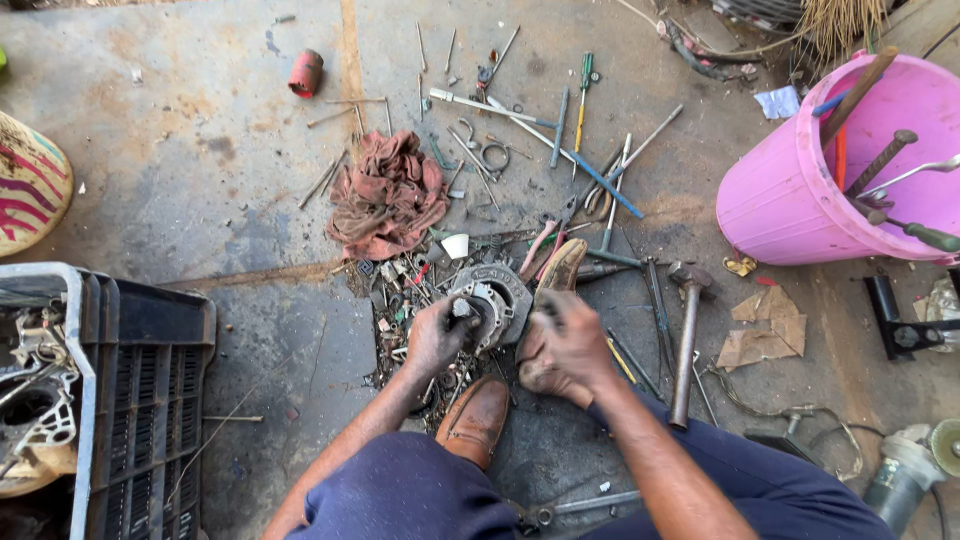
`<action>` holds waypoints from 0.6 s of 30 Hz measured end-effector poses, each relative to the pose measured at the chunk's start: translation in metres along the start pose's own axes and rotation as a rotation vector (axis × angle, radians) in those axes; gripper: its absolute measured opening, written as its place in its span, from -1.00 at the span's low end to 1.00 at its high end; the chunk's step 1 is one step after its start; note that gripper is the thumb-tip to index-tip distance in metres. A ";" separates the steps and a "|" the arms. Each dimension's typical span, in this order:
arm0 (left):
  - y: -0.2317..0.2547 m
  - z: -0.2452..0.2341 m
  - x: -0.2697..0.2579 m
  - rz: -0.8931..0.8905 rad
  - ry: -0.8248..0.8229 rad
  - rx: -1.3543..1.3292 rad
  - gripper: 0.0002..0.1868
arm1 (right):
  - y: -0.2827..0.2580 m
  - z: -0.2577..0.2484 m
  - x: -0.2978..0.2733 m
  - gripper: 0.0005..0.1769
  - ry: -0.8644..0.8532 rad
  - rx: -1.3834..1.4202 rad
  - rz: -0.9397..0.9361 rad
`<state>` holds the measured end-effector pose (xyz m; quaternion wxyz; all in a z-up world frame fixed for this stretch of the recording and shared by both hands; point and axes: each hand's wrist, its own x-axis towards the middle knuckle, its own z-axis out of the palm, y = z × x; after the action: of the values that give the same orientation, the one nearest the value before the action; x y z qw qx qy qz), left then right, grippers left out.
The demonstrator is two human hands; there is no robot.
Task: The person sits on the floor and uses a hammer and chisel to work on a metal mechanical part. They then use a file to smooth the edges and pliers to remove a small piece from the part.
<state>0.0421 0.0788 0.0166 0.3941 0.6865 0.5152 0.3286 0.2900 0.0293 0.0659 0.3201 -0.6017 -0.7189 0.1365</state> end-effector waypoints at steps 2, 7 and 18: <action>0.007 -0.004 0.000 -0.111 -0.076 -0.065 -0.65 | 0.021 -0.014 -0.017 -0.58 0.007 -0.003 0.183; 0.006 -0.004 -0.004 -0.265 0.000 -0.375 -0.78 | 0.053 -0.050 -0.065 -0.60 0.052 0.003 0.457; -0.073 -0.033 -0.035 -0.604 0.327 0.250 -0.58 | 0.098 -0.057 -0.112 -0.62 0.019 -0.010 0.617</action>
<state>-0.0281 0.0630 -0.0331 0.2989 0.4848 0.7870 0.2373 0.4095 -0.0645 0.0192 0.2674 -0.7943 -0.5000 0.2180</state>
